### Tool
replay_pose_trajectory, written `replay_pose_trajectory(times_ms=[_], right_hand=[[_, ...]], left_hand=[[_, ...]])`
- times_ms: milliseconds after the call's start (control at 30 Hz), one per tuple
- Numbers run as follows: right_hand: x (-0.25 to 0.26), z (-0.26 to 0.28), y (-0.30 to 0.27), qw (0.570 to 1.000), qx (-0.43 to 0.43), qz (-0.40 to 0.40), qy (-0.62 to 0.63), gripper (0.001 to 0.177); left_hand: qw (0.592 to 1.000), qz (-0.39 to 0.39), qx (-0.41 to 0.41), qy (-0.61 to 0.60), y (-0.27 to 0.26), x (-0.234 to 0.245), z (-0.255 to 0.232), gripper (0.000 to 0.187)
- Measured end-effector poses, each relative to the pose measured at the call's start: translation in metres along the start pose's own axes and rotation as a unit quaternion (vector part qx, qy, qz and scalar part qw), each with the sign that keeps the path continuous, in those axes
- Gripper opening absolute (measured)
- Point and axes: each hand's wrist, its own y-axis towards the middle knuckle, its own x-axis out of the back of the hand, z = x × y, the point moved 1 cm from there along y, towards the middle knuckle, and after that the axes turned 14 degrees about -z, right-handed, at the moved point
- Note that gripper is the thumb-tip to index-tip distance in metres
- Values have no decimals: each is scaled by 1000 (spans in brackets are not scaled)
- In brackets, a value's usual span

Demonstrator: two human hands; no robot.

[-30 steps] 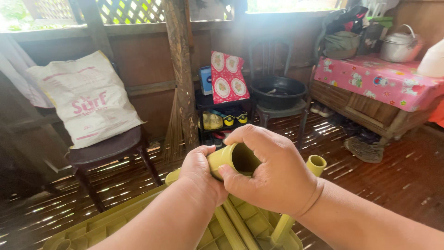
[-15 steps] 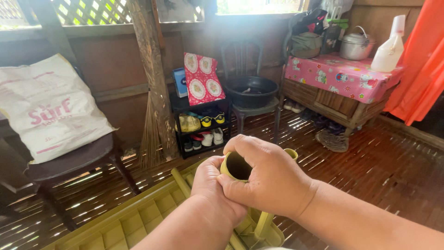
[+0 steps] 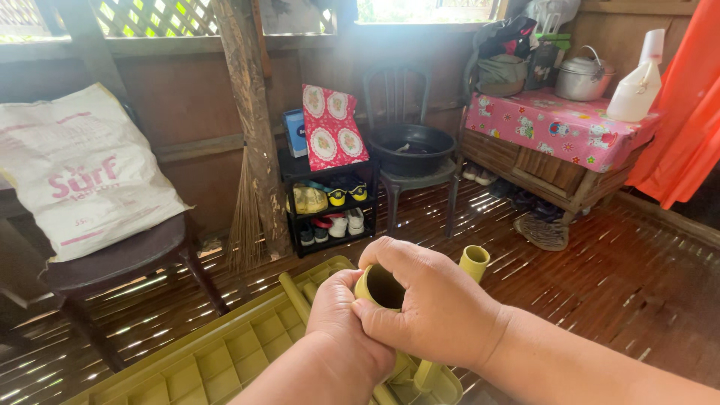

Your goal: The person handles several yellow plastic tubes and a yellow plastic tray. They repeatedly attempt to fit one tube into another, rotate and align the ends, and place the tubes into the tray. The person does not complete a full assembly or disassembly of furniture.

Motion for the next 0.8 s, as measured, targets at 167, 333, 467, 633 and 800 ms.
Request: replay_pose_trajectory(times_ms=[167, 333, 467, 633, 800], right_hand=[[-5, -3, 4, 996, 83, 8, 14, 30], [-9, -6, 10, 997, 72, -5, -26, 27], [-12, -8, 16, 996, 79, -20, -42, 27], [-18, -9, 20, 996, 79, -7, -50, 28], [-24, -11, 23, 996, 82, -1, -38, 30]], left_hand=[[1000, -17, -11, -13, -3, 3, -4, 26], [1000, -21, -13, 2, -8, -1, -8, 29], [1000, -7, -11, 11, -9, -2, -12, 28], [1000, 13, -14, 16, -7, 2, -16, 29], [999, -11, -22, 27, -6, 6, -20, 29]])
